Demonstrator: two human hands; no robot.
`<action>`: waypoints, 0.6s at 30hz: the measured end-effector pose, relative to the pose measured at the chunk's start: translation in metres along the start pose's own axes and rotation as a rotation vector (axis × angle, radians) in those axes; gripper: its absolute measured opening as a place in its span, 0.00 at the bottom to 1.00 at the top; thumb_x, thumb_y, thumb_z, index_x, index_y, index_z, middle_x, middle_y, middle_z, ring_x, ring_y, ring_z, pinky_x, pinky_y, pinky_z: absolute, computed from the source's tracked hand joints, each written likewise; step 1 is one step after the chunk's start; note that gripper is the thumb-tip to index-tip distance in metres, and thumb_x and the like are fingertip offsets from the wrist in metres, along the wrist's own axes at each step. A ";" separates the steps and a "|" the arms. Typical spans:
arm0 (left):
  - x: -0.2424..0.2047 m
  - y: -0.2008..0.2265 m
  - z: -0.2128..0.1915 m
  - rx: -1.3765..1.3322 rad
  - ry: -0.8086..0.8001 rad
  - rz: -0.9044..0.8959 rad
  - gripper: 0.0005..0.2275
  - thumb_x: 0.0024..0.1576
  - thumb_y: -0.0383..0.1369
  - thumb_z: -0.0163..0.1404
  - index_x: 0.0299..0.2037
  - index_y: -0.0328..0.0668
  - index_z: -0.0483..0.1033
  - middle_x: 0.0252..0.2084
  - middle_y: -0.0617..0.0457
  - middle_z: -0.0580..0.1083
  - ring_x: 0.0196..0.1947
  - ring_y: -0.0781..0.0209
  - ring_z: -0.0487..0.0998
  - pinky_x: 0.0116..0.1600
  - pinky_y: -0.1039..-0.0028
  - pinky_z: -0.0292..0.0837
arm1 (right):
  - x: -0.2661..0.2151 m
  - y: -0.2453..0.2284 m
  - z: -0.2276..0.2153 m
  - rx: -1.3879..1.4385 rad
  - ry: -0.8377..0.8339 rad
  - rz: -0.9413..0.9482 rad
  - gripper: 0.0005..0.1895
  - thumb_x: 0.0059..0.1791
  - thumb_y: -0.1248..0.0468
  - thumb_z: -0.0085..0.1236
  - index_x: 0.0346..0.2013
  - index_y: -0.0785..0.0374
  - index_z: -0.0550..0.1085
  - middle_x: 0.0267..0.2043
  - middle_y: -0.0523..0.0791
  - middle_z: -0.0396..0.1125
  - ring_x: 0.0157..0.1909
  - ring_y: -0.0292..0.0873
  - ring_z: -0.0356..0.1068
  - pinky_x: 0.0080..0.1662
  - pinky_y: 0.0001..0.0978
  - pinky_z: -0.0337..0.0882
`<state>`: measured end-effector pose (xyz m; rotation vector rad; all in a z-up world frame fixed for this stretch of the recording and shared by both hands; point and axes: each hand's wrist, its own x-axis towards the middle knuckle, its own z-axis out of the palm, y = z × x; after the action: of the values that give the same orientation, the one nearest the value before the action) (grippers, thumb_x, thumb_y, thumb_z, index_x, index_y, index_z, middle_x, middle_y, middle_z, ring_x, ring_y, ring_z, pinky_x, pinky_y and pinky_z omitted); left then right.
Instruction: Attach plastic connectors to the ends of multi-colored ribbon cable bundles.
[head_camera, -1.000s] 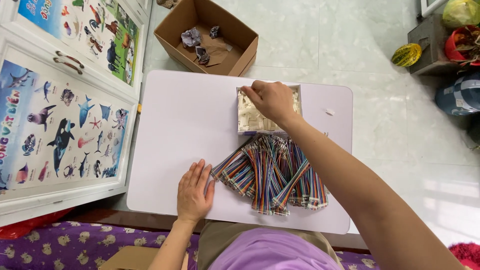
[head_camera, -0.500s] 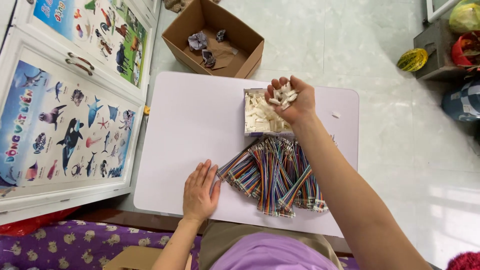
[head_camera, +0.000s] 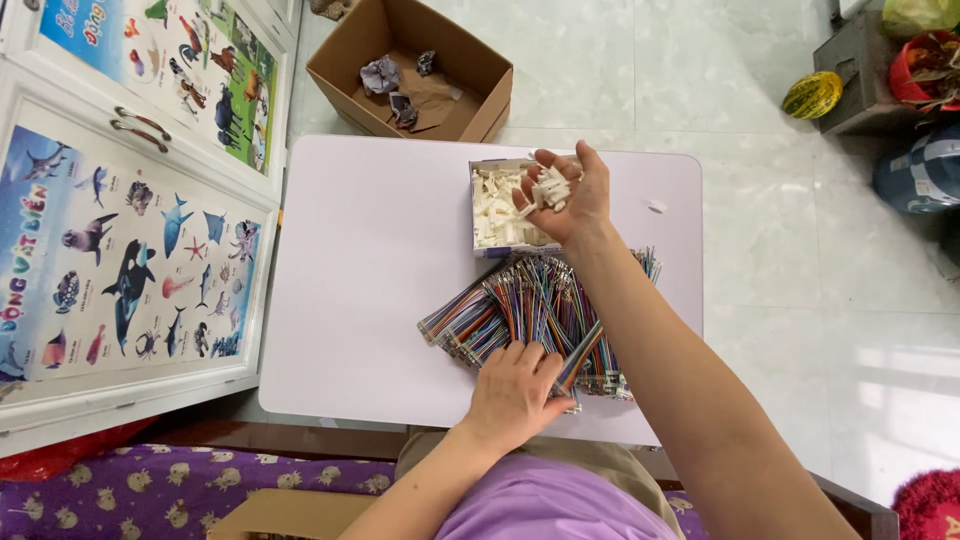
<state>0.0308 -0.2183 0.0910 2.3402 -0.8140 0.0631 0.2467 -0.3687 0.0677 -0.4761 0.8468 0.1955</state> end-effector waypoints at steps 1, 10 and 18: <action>-0.001 -0.002 0.006 -0.002 -0.001 0.004 0.19 0.41 0.42 0.63 0.36 0.38 0.78 0.34 0.48 0.72 0.35 0.51 0.73 0.39 0.62 0.67 | 0.005 -0.002 -0.007 0.002 0.002 -0.004 0.23 0.49 0.45 0.49 0.39 0.64 0.71 0.29 0.46 0.63 0.29 0.41 0.63 0.36 0.42 0.73; -0.014 -0.045 -0.026 -1.156 -0.157 -0.984 0.09 0.58 0.33 0.53 0.31 0.36 0.83 0.23 0.53 0.78 0.20 0.67 0.72 0.27 0.77 0.64 | -0.021 -0.015 -0.007 -0.419 -0.223 -0.055 0.23 0.57 0.49 0.53 0.49 0.70 0.74 0.35 0.45 0.67 0.39 0.42 0.68 0.41 0.33 0.72; -0.054 -0.060 -0.053 -1.270 -0.007 -0.959 0.07 0.59 0.30 0.54 0.35 0.32 0.81 0.27 0.53 0.77 0.25 0.71 0.72 0.32 0.80 0.69 | -0.029 -0.032 -0.057 -0.431 -0.345 0.011 0.16 0.56 0.59 0.53 0.54 0.66 0.73 0.24 0.36 0.61 0.20 0.27 0.56 0.20 0.18 0.55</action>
<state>0.0298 -0.1217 0.0857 1.2537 0.3329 -0.6634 0.2012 -0.4236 0.0682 -0.8144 0.4654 0.4615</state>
